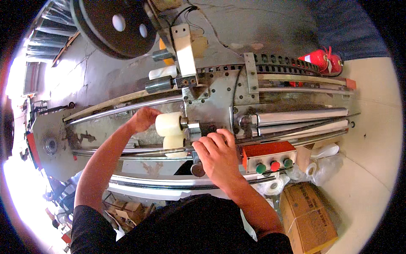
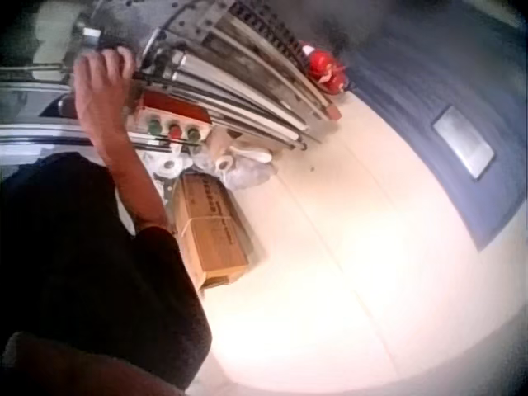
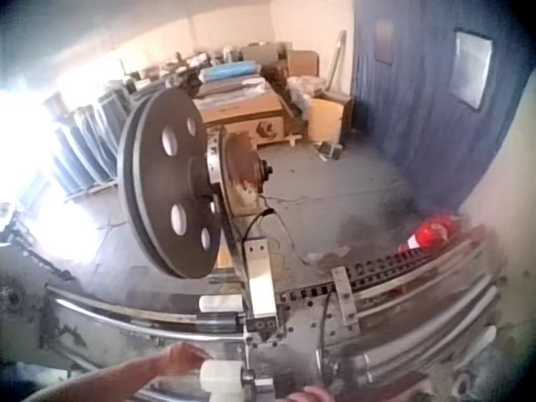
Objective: The person feeds a metal rod through rollers on an industrial fabrication machine and applies pieces of tape to cylindrical components mounted on the rod. They then move the rod along the machine's tracks while monitoring the assembly.
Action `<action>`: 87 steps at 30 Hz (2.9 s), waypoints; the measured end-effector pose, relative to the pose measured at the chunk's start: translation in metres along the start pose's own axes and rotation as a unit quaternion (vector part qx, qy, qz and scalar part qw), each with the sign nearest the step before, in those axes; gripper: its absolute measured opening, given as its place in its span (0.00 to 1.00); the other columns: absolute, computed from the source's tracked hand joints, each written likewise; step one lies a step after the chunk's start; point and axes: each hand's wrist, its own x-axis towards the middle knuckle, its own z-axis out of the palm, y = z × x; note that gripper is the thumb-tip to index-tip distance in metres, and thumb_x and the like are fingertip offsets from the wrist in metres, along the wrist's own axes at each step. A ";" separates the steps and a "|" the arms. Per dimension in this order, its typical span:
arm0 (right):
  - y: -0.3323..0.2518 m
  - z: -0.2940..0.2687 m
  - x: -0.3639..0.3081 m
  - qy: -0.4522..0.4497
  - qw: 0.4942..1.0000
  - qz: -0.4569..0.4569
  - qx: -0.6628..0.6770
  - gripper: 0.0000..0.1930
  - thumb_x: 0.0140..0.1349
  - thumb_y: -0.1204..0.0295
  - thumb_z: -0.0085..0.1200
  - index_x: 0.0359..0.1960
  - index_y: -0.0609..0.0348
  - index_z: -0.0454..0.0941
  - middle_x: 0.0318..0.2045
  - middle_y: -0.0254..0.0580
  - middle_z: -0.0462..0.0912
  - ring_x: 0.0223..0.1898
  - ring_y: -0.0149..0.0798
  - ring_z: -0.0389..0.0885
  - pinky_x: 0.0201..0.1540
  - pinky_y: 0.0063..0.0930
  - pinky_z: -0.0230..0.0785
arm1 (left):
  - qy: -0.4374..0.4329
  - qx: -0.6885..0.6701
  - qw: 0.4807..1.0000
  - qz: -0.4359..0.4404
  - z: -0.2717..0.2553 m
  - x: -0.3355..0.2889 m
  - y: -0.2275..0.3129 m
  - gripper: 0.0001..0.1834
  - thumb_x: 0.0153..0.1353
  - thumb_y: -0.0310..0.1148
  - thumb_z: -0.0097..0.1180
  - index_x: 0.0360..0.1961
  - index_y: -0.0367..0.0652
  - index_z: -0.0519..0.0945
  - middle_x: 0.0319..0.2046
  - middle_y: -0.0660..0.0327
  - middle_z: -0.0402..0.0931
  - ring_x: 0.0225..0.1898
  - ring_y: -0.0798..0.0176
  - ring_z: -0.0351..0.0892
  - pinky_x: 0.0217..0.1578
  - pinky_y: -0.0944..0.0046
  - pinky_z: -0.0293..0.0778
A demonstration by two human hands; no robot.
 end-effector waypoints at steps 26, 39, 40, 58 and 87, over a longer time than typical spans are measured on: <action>-0.001 0.008 -0.015 0.001 1.000 0.000 0.022 0.17 0.53 0.74 0.74 0.46 0.52 0.86 0.45 0.32 0.86 0.52 0.42 0.82 0.70 0.52 0.66 | 0.075 -0.113 0.968 -0.213 0.048 -0.090 0.091 0.10 0.73 0.33 0.68 0.43 0.34 0.88 0.30 0.63 0.85 0.28 0.73 0.78 0.27 0.69 0.74; 0.000 0.006 0.002 0.015 0.999 0.007 0.036 0.14 0.56 0.72 0.71 0.45 0.54 0.87 0.43 0.35 0.87 0.52 0.44 0.83 0.69 0.53 0.67 | 0.203 -0.354 0.909 -0.078 0.148 -0.128 0.096 0.09 0.75 0.31 0.67 0.49 0.35 0.85 0.37 0.59 0.88 0.36 0.66 0.89 0.40 0.65 0.87; 0.000 0.005 0.003 0.014 0.999 0.010 0.041 0.15 0.55 0.73 0.73 0.45 0.54 0.87 0.43 0.36 0.87 0.52 0.45 0.83 0.69 0.53 0.67 | 0.217 -0.340 0.913 -0.065 0.156 -0.128 0.095 0.09 0.76 0.29 0.66 0.50 0.34 0.85 0.38 0.58 0.88 0.37 0.65 0.90 0.40 0.64 0.88; -0.008 -0.004 0.003 0.052 0.997 -0.007 0.052 0.15 0.55 0.75 0.72 0.45 0.54 0.87 0.43 0.39 0.87 0.51 0.49 0.81 0.65 0.51 0.69 | 0.388 0.341 0.855 0.053 0.161 -0.135 0.107 0.12 0.66 0.38 0.73 0.49 0.50 0.90 0.28 0.60 0.86 0.30 0.53 0.89 0.31 0.53 0.82; -0.007 -0.005 0.009 -0.024 0.999 0.021 -0.014 0.10 0.64 0.69 0.69 0.44 0.56 0.84 0.43 0.39 0.85 0.52 0.48 0.82 0.68 0.51 0.68 | 0.184 0.334 0.924 -0.015 0.104 -0.117 0.136 0.53 0.61 0.28 0.72 0.81 0.42 0.51 0.37 0.55 0.92 0.42 0.43 0.92 0.41 0.46 0.85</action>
